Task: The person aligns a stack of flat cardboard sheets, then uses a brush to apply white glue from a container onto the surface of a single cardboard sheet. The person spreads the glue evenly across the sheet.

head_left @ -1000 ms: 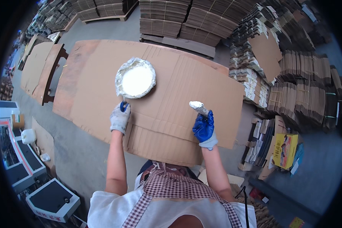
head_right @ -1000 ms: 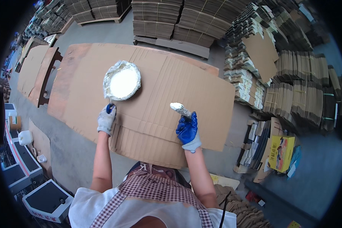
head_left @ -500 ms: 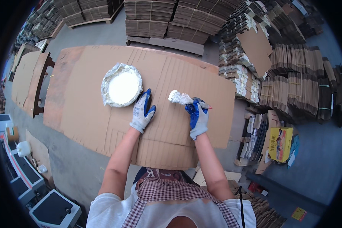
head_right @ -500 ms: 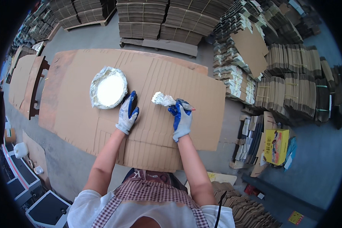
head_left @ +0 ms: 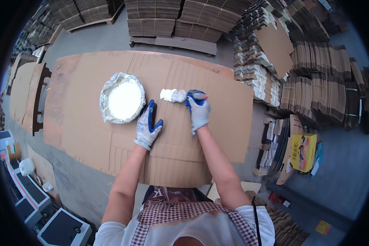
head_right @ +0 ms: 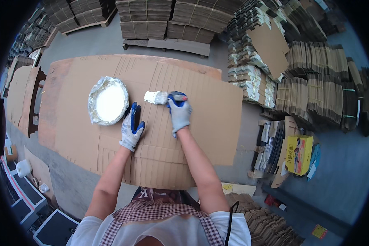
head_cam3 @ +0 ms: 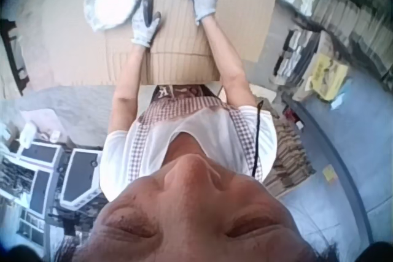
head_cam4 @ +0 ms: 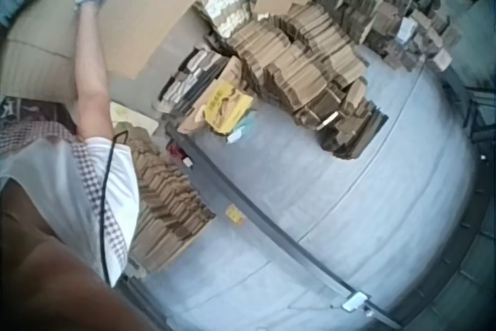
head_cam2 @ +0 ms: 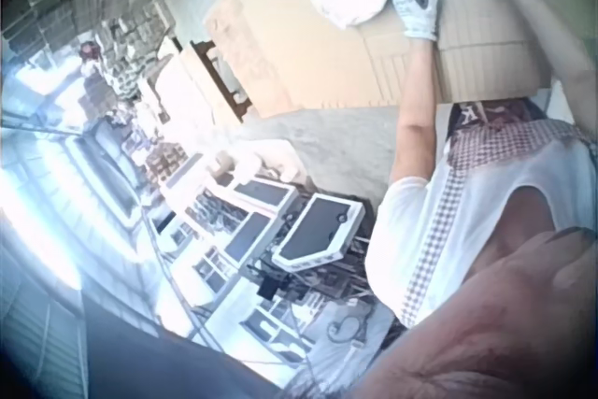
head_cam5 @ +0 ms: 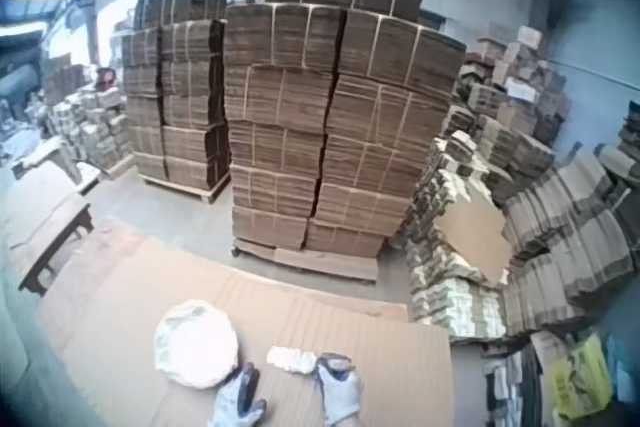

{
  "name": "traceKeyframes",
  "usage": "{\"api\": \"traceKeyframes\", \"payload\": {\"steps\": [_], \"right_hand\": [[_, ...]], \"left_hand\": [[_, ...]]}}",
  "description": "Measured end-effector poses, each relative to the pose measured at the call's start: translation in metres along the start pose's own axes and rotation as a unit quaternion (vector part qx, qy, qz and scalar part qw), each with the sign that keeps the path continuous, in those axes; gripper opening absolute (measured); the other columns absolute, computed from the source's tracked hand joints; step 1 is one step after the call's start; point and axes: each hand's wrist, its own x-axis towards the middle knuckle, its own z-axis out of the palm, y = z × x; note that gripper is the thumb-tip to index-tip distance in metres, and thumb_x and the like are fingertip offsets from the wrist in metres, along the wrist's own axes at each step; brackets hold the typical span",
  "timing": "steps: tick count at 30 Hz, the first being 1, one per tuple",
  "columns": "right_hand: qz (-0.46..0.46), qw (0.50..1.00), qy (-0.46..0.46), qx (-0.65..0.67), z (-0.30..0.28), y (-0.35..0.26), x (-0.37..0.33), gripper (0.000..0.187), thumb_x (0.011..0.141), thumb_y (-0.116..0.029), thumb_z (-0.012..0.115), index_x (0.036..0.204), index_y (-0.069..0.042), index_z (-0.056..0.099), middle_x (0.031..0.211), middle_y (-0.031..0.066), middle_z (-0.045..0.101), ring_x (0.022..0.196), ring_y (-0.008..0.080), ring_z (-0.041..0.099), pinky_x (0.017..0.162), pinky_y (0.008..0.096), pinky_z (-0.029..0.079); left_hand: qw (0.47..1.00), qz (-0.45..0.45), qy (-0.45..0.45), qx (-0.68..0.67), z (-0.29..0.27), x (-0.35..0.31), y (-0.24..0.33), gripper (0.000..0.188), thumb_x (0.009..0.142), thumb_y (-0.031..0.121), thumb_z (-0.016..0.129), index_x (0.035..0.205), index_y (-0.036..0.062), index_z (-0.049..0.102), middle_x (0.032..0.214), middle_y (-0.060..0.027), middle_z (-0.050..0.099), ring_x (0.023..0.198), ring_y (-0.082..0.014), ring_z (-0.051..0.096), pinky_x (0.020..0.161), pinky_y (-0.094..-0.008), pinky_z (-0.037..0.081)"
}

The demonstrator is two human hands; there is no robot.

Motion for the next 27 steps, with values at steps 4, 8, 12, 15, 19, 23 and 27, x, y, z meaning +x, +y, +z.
{"api": "traceKeyframes", "payload": {"steps": [4,8,12,15,19,23,27], "right_hand": [[0.005,0.993,0.112,-0.029,-0.118,0.085,0.028,0.039,0.081,-0.022,0.082,0.111,-0.001,0.068,0.105,0.0110,0.073,0.096,0.0240,0.069,0.090,0.0393,0.053],[0.019,0.942,0.255,-0.218,-0.253,0.126,0.046,0.031,0.084,-0.013,0.080,0.110,0.000,0.068,0.099,0.0092,0.073,0.087,0.0188,0.069,0.080,0.0349,0.057],[0.052,0.958,0.207,-0.192,-0.228,0.066,0.027,0.047,0.080,-0.027,0.082,0.116,-0.001,0.066,0.109,0.0159,0.072,0.100,0.0315,0.069,0.091,0.0424,0.053],[-0.010,0.979,0.135,-0.152,-0.170,0.068,0.023,0.056,0.077,-0.033,0.085,0.119,-0.002,0.065,0.112,0.0176,0.070,0.105,0.0323,0.067,0.094,0.0430,0.051],[-0.008,0.974,0.103,-0.202,-0.187,0.084,0.048,0.057,0.078,-0.035,0.083,0.119,-0.001,0.064,0.112,0.0195,0.069,0.106,0.0346,0.066,0.094,0.0437,0.051],[0.063,0.927,0.230,-0.290,-0.294,0.112,0.071,0.055,0.080,-0.032,0.080,0.120,0.001,0.062,0.113,0.0217,0.068,0.107,0.0379,0.065,0.094,0.0436,0.051],[0.007,0.928,0.284,-0.242,-0.325,0.111,0.064,0.048,0.083,-0.022,0.078,0.121,0.003,0.063,0.111,0.0190,0.070,0.103,0.0336,0.067,0.094,0.0414,0.051]], "left_hand": [[0.999,-0.001,0.009,-0.033,0.009,0.003,0.006,0.070,0.087,0.034,0.068,0.145,-0.0013,0.048,0.150,-0.0204,0.049,0.136,-0.0383,0.048,0.116,-0.0451,0.035],[0.998,0.026,-0.011,0.052,0.010,0.004,0.003,0.069,0.087,0.035,0.065,0.144,-0.0010,0.050,0.150,-0.0205,0.049,0.136,-0.0383,0.047,0.117,-0.0459,0.032],[0.994,0.021,-0.022,0.103,0.000,0.003,0.004,0.067,0.088,0.032,0.063,0.144,-0.0010,0.049,0.150,-0.0195,0.049,0.136,-0.0388,0.047,0.117,-0.0462,0.031],[0.997,0.026,-0.025,0.066,0.013,0.006,0.005,0.067,0.089,0.032,0.062,0.145,-0.0011,0.048,0.150,-0.0196,0.049,0.137,-0.0386,0.046,0.117,-0.0463,0.030],[0.999,0.020,-0.023,0.028,0.019,0.005,0.002,0.069,0.092,0.035,0.060,0.148,-0.0019,0.043,0.150,-0.0194,0.049,0.138,-0.0365,0.046,0.117,-0.0444,0.031],[1.000,0.004,-0.016,0.009,0.021,0.001,0.003,0.072,0.093,0.035,0.060,0.150,-0.0029,0.039,0.151,-0.0200,0.048,0.140,-0.0338,0.046,0.118,-0.0424,0.030],[1.000,0.010,0.006,-0.020,0.016,0.001,0.002,0.069,0.092,0.029,0.062,0.149,-0.0040,0.040,0.151,-0.0200,0.048,0.140,-0.0340,0.046,0.117,-0.0424,0.032]]}}
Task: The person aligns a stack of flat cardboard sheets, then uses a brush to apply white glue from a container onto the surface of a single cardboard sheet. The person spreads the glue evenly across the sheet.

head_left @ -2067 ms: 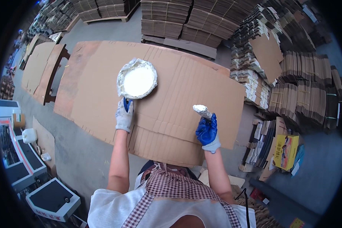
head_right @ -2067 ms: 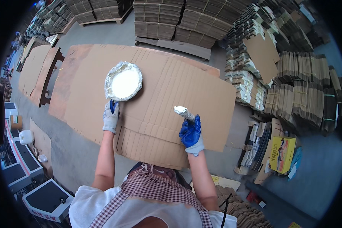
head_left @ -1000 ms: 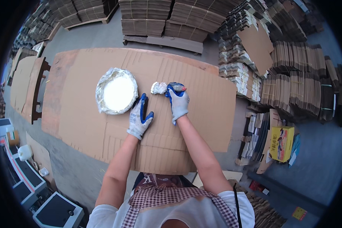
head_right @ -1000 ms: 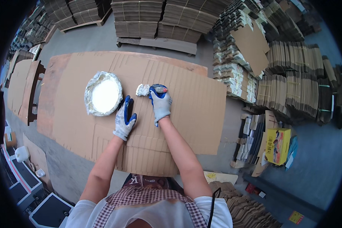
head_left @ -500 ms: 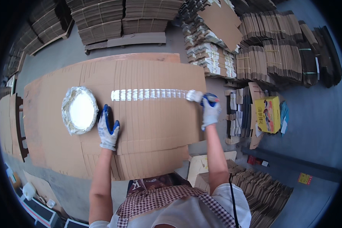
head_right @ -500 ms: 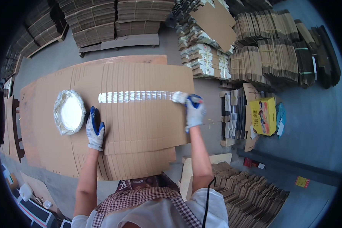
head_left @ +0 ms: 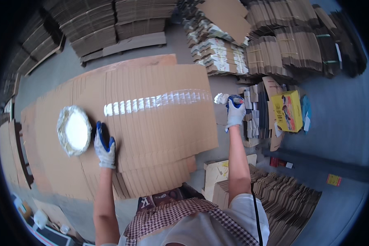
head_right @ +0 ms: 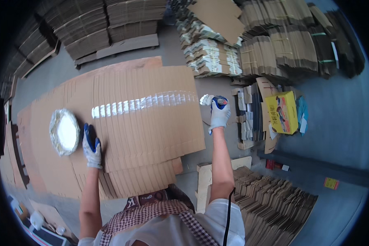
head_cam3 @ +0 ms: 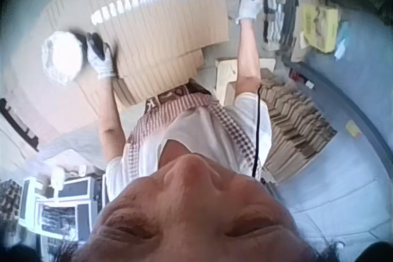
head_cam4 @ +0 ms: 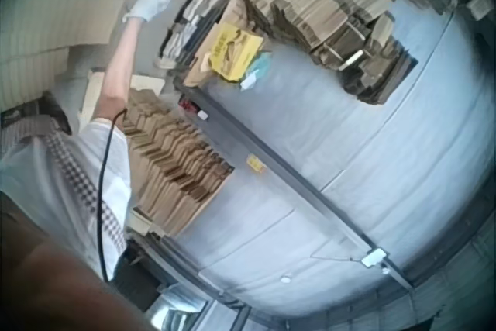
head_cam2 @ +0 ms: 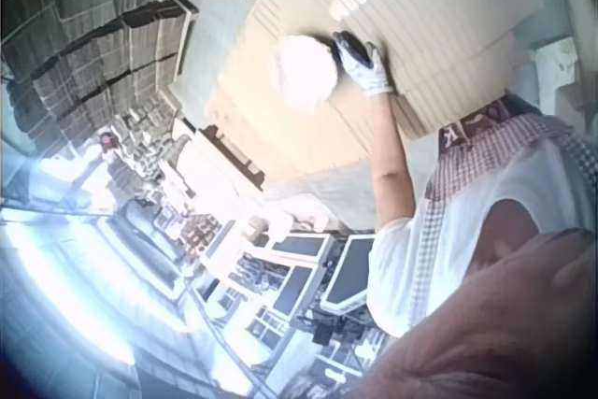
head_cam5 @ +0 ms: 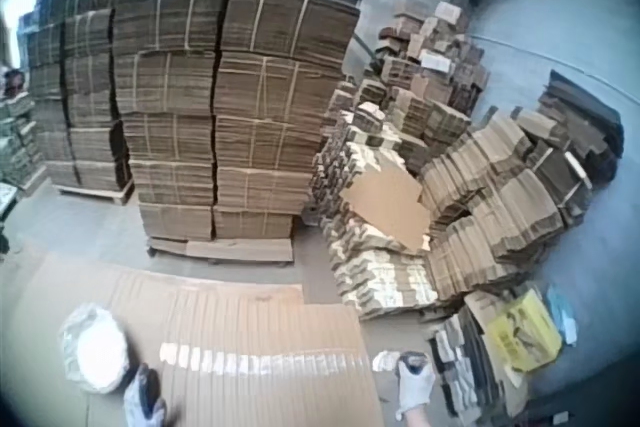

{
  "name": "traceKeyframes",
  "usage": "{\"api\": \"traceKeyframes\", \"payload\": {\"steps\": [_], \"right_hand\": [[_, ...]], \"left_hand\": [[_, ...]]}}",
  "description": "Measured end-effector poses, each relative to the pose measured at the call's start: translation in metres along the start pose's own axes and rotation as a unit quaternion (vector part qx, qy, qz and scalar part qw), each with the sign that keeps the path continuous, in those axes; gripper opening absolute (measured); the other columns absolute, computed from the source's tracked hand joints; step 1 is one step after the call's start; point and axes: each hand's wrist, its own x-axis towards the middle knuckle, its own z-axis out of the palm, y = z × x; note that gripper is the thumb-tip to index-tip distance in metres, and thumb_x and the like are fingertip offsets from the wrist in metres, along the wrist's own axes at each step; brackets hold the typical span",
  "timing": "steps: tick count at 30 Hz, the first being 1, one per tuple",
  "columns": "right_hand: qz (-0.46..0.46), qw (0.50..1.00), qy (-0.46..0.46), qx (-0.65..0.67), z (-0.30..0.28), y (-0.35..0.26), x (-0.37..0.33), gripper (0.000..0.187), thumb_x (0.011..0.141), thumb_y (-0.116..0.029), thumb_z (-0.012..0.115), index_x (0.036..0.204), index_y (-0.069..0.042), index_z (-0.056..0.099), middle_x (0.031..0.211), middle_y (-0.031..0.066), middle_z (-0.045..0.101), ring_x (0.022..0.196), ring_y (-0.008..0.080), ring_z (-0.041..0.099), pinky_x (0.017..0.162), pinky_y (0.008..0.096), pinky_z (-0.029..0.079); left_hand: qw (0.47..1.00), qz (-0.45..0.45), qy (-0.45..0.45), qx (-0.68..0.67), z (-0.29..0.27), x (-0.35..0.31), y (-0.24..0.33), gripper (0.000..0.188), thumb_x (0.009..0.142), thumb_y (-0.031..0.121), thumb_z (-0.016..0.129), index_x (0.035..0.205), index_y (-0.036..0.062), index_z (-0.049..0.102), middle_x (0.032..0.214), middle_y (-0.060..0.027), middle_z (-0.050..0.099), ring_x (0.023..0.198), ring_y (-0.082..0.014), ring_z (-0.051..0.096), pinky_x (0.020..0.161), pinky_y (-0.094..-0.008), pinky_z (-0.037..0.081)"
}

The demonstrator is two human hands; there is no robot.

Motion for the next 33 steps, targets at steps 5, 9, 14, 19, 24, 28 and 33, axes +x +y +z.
{"api": "traceKeyframes", "payload": {"steps": [5,9,14,19,24,28,33], "right_hand": [[0.161,0.831,-0.278,0.454,0.034,-0.097,-0.104,0.031,0.092,-0.001,0.060,0.123,-0.002,0.062,0.112,0.0085,0.067,0.092,0.0182,0.066,0.079,0.0297,0.057],[0.176,0.751,-0.401,0.495,0.070,-0.173,-0.189,0.033,0.087,0.002,0.066,0.120,0.001,0.063,0.113,0.0082,0.067,0.096,0.0182,0.066,0.087,0.0311,0.057],[-0.065,0.906,-0.354,0.222,0.095,-0.229,-0.256,0.045,0.082,-0.018,0.081,0.120,-0.004,0.063,0.109,0.0125,0.071,0.101,0.0242,0.069,0.092,0.0355,0.052],[-0.230,0.898,-0.343,0.151,0.106,-0.240,-0.268,0.041,0.080,-0.019,0.079,0.115,-0.006,0.062,0.111,0.0149,0.066,0.095,0.0356,0.067,0.085,0.0416,0.054],[-0.200,0.923,-0.324,0.048,0.075,-0.239,-0.255,0.038,0.082,-0.021,0.077,0.114,-0.008,0.062,0.111,0.0146,0.065,0.095,0.0366,0.068,0.083,0.0426,0.055],[-0.258,0.889,-0.353,0.138,0.084,-0.236,-0.272,0.036,0.083,-0.022,0.076,0.114,-0.009,0.063,0.110,0.0140,0.065,0.098,0.0369,0.067,0.083,0.0420,0.054],[-0.179,0.952,-0.247,0.022,0.044,-0.152,-0.212,0.036,0.085,-0.024,0.077,0.113,-0.006,0.063,0.105,0.0167,0.066,0.094,0.0360,0.066,0.084,0.0436,0.053]], "left_hand": [[0.999,-0.010,-0.002,0.045,-0.007,0.000,-0.002,0.070,0.088,0.030,0.065,0.147,-0.0026,0.044,0.150,-0.0204,0.048,0.137,-0.0371,0.048,0.116,-0.0426,0.035],[0.999,-0.016,0.014,-0.035,-0.007,-0.001,-0.002,0.071,0.090,0.034,0.063,0.147,-0.0035,0.043,0.150,-0.0206,0.049,0.137,-0.0361,0.049,0.116,-0.0428,0.034],[0.997,-0.025,0.035,-0.060,-0.007,-0.006,-0.007,0.068,0.092,0.032,0.060,0.148,-0.0035,0.041,0.150,-0.0205,0.048,0.139,-0.0353,0.045,0.117,-0.0429,0.032],[0.996,-0.028,0.039,-0.071,-0.006,-0.007,-0.010,0.065,0.093,0.028,0.059,0.149,-0.0022,0.042,0.152,-0.0196,0.047,0.140,-0.0352,0.044,0.117,-0.0424,0.032],[0.998,-0.025,0.036,-0.053,-0.012,-0.007,-0.014,0.065,0.093,0.026,0.061,0.148,-0.0015,0.043,0.152,-0.0194,0.047,0.140,-0.0354,0.044,0.117,-0.0419,0.032],[1.000,-0.010,0.020,-0.019,-0.008,-0.001,-0.008,0.067,0.091,0.027,0.062,0.148,-0.0016,0.043,0.152,-0.0199,0.046,0.139,-0.0365,0.045,0.117,-0.0429,0.033],[0.998,-0.025,0.024,-0.052,-0.010,-0.006,-0.012,0.068,0.092,0.025,0.062,0.150,-0.0017,0.040,0.152,-0.0211,0.046,0.139,-0.0354,0.046,0.116,-0.0414,0.035]]}}
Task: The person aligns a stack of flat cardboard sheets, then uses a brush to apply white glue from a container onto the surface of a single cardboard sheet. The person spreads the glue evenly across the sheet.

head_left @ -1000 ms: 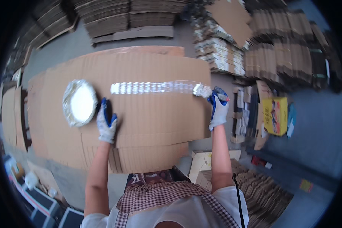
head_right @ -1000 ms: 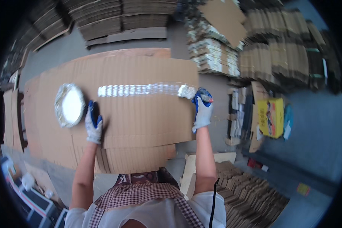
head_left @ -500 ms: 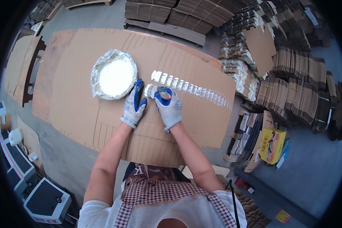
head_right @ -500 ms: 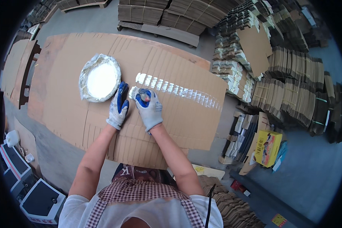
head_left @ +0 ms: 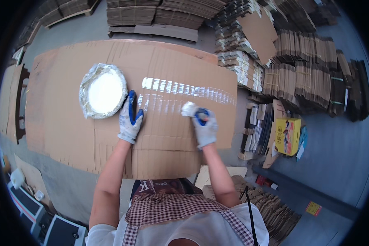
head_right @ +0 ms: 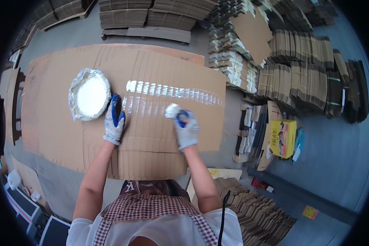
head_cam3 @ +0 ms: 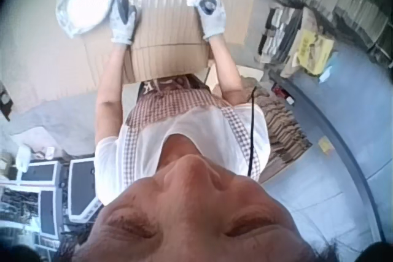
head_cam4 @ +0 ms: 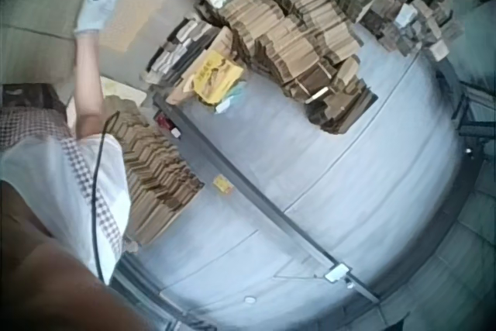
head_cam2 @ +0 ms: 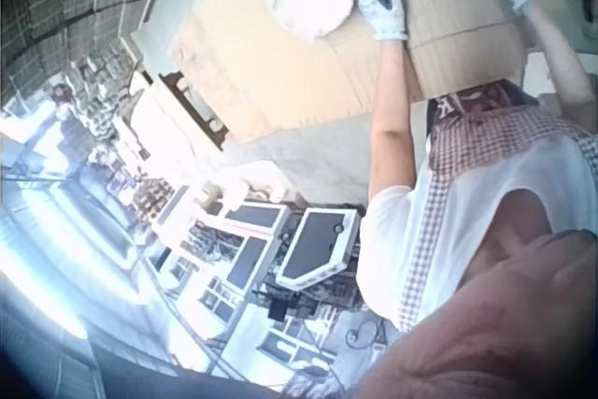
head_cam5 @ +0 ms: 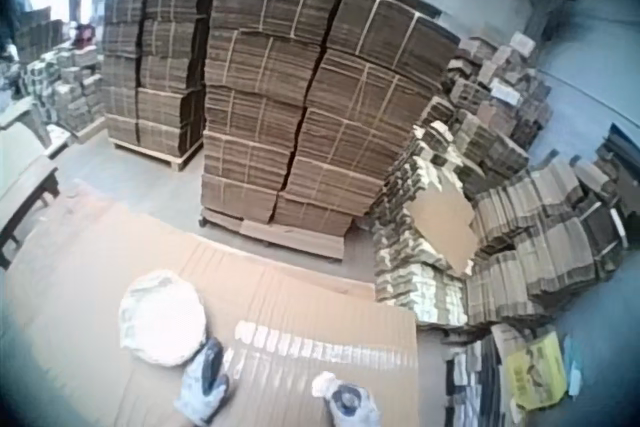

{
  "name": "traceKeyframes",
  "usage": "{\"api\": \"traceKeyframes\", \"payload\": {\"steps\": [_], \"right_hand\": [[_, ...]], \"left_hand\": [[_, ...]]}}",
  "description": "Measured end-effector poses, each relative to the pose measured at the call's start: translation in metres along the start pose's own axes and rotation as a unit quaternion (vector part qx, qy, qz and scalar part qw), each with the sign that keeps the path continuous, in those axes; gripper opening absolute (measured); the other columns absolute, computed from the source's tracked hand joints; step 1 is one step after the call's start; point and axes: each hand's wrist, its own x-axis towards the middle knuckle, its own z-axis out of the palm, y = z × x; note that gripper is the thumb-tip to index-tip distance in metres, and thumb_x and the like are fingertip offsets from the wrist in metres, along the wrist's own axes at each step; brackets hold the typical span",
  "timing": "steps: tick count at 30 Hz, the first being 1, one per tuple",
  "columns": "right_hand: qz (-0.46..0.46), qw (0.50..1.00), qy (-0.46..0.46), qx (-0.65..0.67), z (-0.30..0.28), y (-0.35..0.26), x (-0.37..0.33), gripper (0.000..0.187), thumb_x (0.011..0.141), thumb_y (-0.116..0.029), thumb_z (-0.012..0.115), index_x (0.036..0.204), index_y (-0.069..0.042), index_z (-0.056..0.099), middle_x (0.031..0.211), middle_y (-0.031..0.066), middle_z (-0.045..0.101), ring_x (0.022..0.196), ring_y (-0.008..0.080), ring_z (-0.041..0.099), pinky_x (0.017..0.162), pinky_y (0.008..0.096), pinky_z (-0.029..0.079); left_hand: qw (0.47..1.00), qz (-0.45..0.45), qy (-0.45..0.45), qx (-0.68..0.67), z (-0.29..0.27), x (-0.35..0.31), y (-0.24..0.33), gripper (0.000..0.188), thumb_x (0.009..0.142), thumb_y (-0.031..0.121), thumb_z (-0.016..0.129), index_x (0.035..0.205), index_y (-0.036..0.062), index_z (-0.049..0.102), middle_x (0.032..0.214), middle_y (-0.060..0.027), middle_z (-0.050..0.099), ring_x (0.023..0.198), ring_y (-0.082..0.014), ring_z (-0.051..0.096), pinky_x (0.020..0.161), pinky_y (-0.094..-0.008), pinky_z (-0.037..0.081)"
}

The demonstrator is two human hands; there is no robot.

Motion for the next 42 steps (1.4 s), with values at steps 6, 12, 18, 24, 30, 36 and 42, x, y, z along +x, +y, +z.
{"api": "traceKeyframes", "payload": {"steps": [6,12,18,24,30,36,42], "right_hand": [[0.257,0.886,0.214,0.322,-0.083,0.119,-0.004,0.021,0.090,-0.017,0.076,0.103,-0.004,0.065,0.086,0.0114,0.068,0.064,0.0209,0.067,0.058,0.0338,0.057],[0.356,0.755,0.226,0.502,-0.035,0.060,-0.005,0.022,0.091,-0.022,0.077,0.102,-0.010,0.063,0.073,0.0009,0.064,0.049,0.0101,0.058,0.043,0.0271,0.051],[0.308,0.800,0.308,0.413,-0.061,0.153,-0.011,0.020,0.089,-0.016,0.077,0.103,-0.003,0.069,0.091,0.0054,0.071,0.068,0.0118,0.066,0.055,0.0258,0.056],[0.199,0.954,0.135,0.181,-0.071,0.053,-0.038,0.035,0.082,-0.007,0.078,0.115,-0.004,0.066,0.109,0.0133,0.072,0.096,0.0239,0.070,0.089,0.0351,0.054],[-0.103,0.984,-0.058,-0.131,-0.018,0.077,-0.064,0.043,0.084,-0.008,0.067,0.125,-0.019,0.063,0.137,0.0124,0.058,0.089,0.0351,0.069,0.076,0.0450,0.058],[0.119,0.978,0.088,-0.146,-0.096,0.158,-0.010,0.047,0.088,-0.005,0.068,0.133,-0.012,0.056,0.125,0.0121,0.061,0.098,0.0369,0.067,0.088,0.0434,0.056],[-0.145,0.982,-0.016,-0.122,-0.035,0.105,-0.011,0.050,0.079,-0.013,0.073,0.127,-0.016,0.060,0.127,0.0126,0.062,0.094,0.0365,0.067,0.081,0.0468,0.056]], "left_hand": [[0.998,0.026,-0.017,0.054,0.007,0.003,0.003,0.064,0.094,0.024,0.059,0.149,-0.0031,0.041,0.150,-0.0212,0.048,0.138,-0.0350,0.047,0.117,-0.0415,0.034],[1.000,0.000,-0.019,0.020,0.006,0.001,0.004,0.060,0.097,0.022,0.058,0.148,-0.0045,0.040,0.153,-0.0192,0.044,0.140,-0.0315,0.045,0.117,-0.0401,0.034],[0.999,0.020,-0.027,0.005,0.015,0.005,0.006,0.060,0.099,0.022,0.057,0.150,-0.0038,0.039,0.153,-0.0189,0.044,0.140,-0.0313,0.045,0.117,-0.0407,0.034],[0.999,0.022,-0.032,-0.001,0.009,0.001,0.007,0.061,0.099,0.021,0.057,0.151,-0.0034,0.036,0.155,-0.0185,0.041,0.143,-0.0306,0.041,0.118,-0.0414,0.032],[0.997,0.051,-0.037,0.043,0.013,0.001,-0.002,0.061,0.099,0.021,0.053,0.152,-0.0033,0.035,0.155,-0.0196,0.040,0.143,-0.0325,0.042,0.118,-0.0420,0.033],[0.998,0.045,-0.030,0.019,0.011,-0.001,0.001,0.062,0.099,0.023,0.053,0.152,-0.0035,0.034,0.155,-0.0195,0.040,0.143,-0.0320,0.041,0.118,-0.0424,0.033],[0.997,0.030,-0.043,0.053,0.013,0.000,0.004,0.060,0.100,0.020,0.052,0.152,-0.0031,0.034,0.156,-0.0189,0.039,0.143,-0.0315,0.042,0.117,-0.0423,0.034]]}}
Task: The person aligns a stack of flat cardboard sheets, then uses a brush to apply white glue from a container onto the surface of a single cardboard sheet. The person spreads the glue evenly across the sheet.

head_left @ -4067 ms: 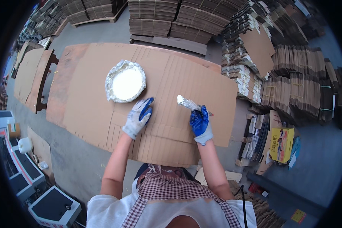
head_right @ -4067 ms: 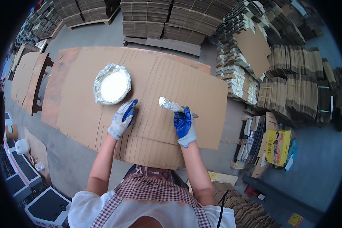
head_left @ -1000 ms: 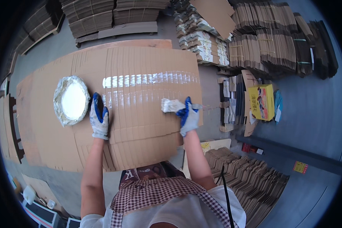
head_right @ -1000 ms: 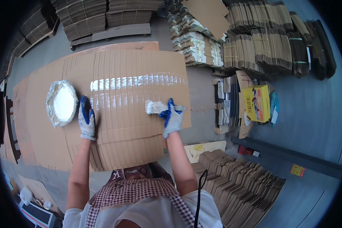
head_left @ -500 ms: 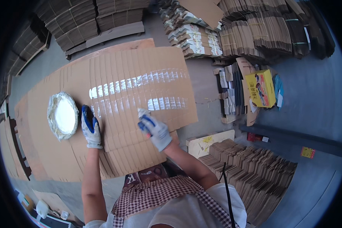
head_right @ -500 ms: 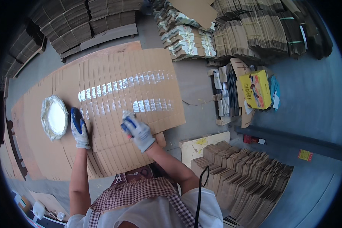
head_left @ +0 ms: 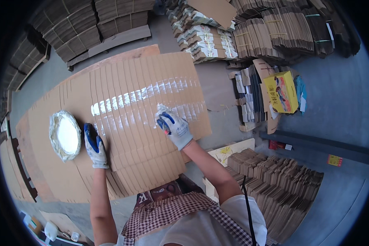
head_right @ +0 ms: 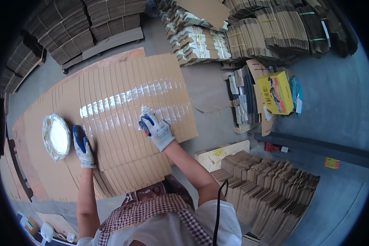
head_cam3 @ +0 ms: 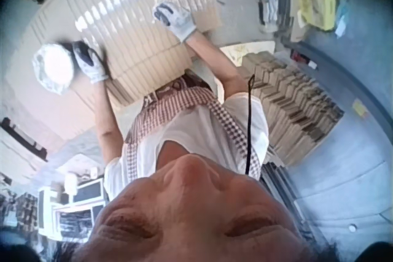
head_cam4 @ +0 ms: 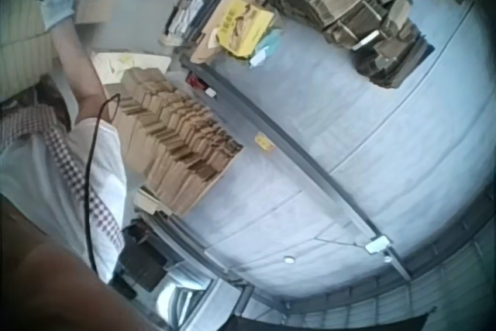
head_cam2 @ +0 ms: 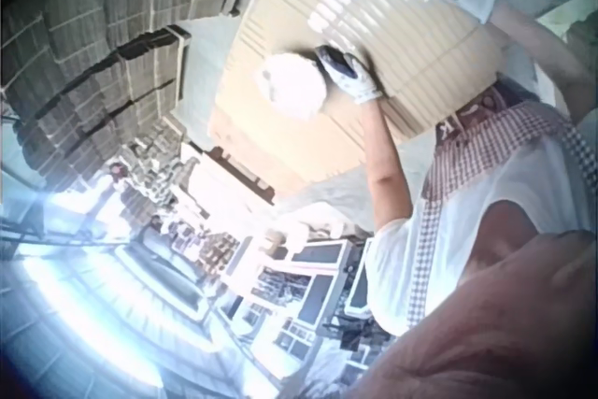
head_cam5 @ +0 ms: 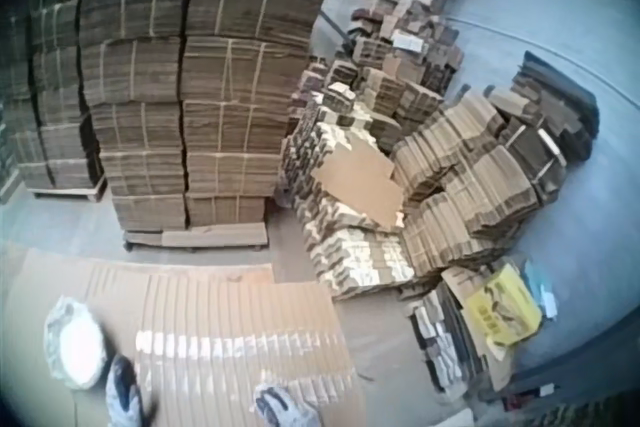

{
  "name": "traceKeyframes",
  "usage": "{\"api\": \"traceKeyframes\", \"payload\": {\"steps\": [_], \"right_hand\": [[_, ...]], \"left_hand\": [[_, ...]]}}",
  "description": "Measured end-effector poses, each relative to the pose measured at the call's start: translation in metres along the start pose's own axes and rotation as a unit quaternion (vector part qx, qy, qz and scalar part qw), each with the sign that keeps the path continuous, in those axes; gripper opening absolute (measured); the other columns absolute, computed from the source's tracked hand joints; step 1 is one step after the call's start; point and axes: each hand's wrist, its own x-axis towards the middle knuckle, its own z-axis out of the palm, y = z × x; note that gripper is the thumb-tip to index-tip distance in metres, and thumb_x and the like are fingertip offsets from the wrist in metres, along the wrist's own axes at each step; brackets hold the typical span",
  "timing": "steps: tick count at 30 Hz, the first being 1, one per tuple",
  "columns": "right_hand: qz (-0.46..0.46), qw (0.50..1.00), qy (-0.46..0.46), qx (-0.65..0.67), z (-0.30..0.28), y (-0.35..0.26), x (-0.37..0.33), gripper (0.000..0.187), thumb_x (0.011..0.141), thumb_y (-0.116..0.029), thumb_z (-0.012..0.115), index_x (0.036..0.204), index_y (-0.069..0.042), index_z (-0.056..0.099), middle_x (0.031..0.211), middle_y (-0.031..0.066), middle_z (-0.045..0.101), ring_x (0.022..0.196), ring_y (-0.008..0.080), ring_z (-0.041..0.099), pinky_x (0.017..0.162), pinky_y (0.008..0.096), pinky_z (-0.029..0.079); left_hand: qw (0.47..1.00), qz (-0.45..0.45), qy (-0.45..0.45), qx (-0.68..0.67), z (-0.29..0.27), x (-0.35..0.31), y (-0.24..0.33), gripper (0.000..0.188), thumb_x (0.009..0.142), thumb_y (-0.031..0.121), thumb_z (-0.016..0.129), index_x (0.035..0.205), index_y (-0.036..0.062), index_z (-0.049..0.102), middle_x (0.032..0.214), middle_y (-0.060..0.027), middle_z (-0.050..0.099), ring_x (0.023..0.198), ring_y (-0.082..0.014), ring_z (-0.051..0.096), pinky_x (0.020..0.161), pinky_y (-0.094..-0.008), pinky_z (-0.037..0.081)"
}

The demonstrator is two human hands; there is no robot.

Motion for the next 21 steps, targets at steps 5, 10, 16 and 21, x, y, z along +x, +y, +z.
{"api": "traceKeyframes", "payload": {"steps": [5,10,16,21], "right_hand": [[0.325,0.942,0.024,-0.080,-0.034,0.095,0.020,0.037,0.086,-0.018,0.074,0.121,-0.011,0.064,0.116,0.0144,0.066,0.098,0.0350,0.067,0.085,0.0427,0.054],[0.144,0.974,0.135,0.113,-0.034,0.035,0.041,0.034,0.086,-0.016,0.075,0.119,-0.010,0.065,0.113,0.0138,0.067,0.101,0.0321,0.066,0.089,0.0398,0.053],[0.108,0.994,-0.014,0.003,0.001,0.011,0.064,0.038,0.082,-0.013,0.073,0.119,-0.013,0.063,0.119,0.0135,0.064,0.100,0.0359,0.066,0.087,0.0452,0.054],[0.329,0.941,0.074,-0.036,-0.034,0.095,0.056,0.034,0.086,-0.019,0.073,0.117,-0.009,0.063,0.115,0.0156,0.064,0.101,0.0379,0.065,0.087,0.0450,0.053]], "left_hand": [[1.000,0.002,0.010,0.002,0.001,0.000,-0.001,0.061,0.099,0.023,0.053,0.152,-0.0035,0.035,0.155,-0.0196,0.041,0.143,-0.0315,0.042,0.117,-0.0427,0.033],[1.000,-0.012,0.013,0.013,-0.003,-0.006,-0.007,0.062,0.099,0.025,0.054,0.151,-0.0037,0.036,0.154,-0.0200,0.042,0.143,-0.0318,0.041,0.118,-0.0426,0.033],[1.000,-0.002,0.012,0.012,0.001,0.000,-0.003,0.062,0.099,0.025,0.055,0.151,-0.0037,0.036,0.155,-0.0200,0.041,0.142,-0.0318,0.042,0.118,-0.0423,0.033],[1.000,-0.017,0.017,-0.016,0.002,-0.002,-0.003,0.061,0.099,0.023,0.055,0.151,-0.0036,0.036,0.155,-0.0199,0.041,0.142,-0.0318,0.042,0.118,-0.0419,0.033]]}}
